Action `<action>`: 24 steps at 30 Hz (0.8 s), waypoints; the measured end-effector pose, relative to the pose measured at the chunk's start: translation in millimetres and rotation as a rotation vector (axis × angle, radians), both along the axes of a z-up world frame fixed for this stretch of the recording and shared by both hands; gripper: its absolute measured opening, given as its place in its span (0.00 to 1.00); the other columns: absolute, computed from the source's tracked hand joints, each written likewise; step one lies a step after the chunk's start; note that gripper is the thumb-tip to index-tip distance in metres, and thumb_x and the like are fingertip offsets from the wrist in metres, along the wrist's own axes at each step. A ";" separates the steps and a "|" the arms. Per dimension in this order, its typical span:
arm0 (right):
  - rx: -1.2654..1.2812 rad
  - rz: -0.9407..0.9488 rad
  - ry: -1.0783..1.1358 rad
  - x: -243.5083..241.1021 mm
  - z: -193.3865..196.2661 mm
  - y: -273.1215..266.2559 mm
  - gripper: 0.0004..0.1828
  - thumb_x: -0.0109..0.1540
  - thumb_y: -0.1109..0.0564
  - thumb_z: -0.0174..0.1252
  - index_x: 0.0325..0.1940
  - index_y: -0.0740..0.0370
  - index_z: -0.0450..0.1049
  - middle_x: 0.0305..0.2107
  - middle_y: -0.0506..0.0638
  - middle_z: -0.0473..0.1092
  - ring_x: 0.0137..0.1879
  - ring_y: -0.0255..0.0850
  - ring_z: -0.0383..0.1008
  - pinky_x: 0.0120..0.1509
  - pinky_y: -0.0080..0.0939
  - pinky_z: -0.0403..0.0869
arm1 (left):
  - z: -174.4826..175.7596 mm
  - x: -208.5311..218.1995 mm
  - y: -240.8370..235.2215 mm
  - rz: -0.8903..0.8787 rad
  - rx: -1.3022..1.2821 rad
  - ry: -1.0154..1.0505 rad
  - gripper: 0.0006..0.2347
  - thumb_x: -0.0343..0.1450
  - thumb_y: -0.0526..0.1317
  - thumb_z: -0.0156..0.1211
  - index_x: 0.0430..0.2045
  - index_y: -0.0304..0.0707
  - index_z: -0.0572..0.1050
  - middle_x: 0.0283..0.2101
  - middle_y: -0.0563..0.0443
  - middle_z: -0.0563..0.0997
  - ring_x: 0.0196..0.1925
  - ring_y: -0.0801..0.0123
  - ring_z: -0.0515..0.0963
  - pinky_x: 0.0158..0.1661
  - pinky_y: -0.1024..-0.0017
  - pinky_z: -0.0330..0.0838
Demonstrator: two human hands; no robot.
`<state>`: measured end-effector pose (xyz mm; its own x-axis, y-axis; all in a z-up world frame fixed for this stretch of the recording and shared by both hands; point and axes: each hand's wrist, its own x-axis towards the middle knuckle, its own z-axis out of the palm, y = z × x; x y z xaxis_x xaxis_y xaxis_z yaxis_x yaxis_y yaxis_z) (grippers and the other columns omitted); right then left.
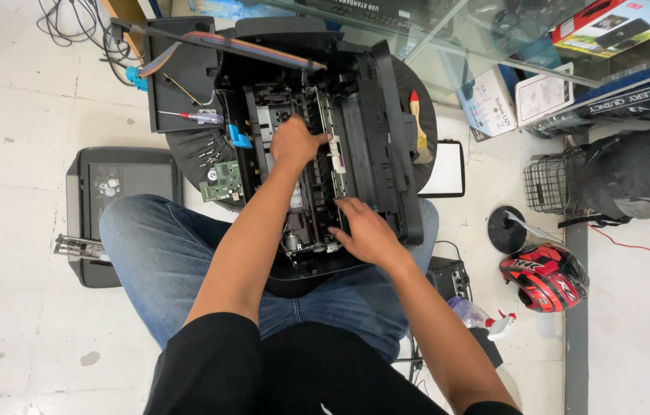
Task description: The person works on the internal mechanism of a disassembled printer, manipulating wires, gears, and plastic components with both hands. They adjust and reposition parts within the printer's chassis throughout the clip.
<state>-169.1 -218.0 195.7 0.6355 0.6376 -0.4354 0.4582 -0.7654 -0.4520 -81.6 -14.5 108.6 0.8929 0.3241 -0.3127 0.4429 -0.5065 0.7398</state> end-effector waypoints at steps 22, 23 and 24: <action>0.072 -0.131 0.005 -3.4 2.9 -2.9 0.34 0.67 0.52 0.56 0.74 0.71 0.58 0.65 0.69 0.63 0.71 0.62 0.64 0.73 0.58 0.66 | 18.8 -4.8 7.3 0.064 -0.157 -0.050 0.22 0.70 0.52 0.68 0.47 0.30 0.78 0.41 0.38 0.85 0.48 0.46 0.85 0.45 0.51 0.81; 0.071 -0.130 0.006 -3.8 6.0 1.5 0.34 0.67 0.52 0.56 0.74 0.71 0.58 0.65 0.69 0.63 0.71 0.62 0.64 0.73 0.58 0.66 | 23.4 -6.4 13.2 0.065 -0.158 -0.049 0.22 0.70 0.52 0.68 0.47 0.30 0.78 0.41 0.38 0.85 0.48 0.46 0.85 0.45 0.51 0.81; 0.084 -0.115 -0.010 -4.1 9.0 5.9 0.35 0.67 0.53 0.57 0.74 0.72 0.58 0.66 0.70 0.62 0.72 0.62 0.63 0.74 0.59 0.66 | 27.9 -7.8 19.1 0.068 -0.190 -0.139 0.21 0.70 0.54 0.67 0.47 0.35 0.78 0.41 0.45 0.86 0.50 0.49 0.84 0.49 0.53 0.78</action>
